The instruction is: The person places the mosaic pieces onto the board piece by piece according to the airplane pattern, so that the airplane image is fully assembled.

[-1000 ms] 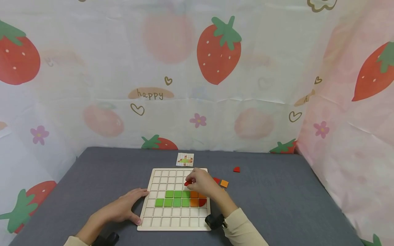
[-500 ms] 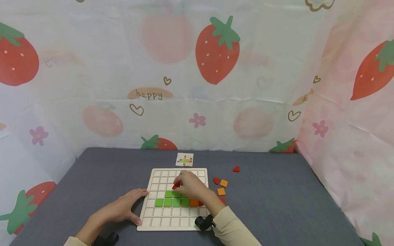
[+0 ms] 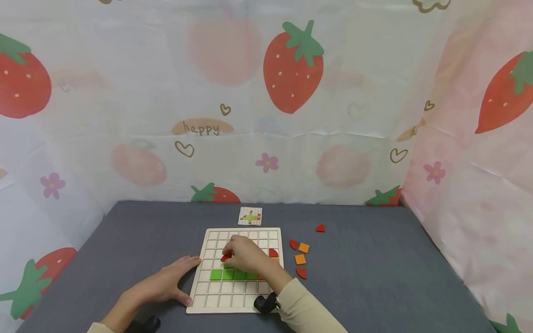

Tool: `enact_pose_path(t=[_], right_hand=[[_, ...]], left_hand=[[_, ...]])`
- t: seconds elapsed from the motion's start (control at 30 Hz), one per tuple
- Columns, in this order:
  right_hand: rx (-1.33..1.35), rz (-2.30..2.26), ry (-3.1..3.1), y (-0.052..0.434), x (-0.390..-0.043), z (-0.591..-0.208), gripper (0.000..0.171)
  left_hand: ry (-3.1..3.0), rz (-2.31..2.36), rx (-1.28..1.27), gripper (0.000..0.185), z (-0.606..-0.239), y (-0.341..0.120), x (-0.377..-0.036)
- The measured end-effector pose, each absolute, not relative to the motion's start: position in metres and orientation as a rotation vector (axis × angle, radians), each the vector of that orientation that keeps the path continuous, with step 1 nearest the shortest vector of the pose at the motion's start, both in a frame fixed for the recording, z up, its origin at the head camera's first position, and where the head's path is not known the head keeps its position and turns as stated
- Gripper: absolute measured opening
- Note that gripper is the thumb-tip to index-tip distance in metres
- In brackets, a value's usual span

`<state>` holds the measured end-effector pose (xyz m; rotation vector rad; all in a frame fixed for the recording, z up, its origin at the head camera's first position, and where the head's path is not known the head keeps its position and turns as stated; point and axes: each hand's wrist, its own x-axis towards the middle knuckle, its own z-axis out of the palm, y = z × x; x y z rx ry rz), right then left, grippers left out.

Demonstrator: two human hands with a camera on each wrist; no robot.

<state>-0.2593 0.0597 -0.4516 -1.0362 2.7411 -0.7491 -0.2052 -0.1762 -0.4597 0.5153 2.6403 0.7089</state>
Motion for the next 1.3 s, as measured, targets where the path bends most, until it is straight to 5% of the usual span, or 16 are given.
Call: enact_pose_path(t=[1.3], right_hand=[[-1.212,-0.343,2.802,0.028,-0.258,-0.453,0.009]], left_hand=[[2.623,0.718,0.507,0.099,-0.459,-0.177,-0.205]])
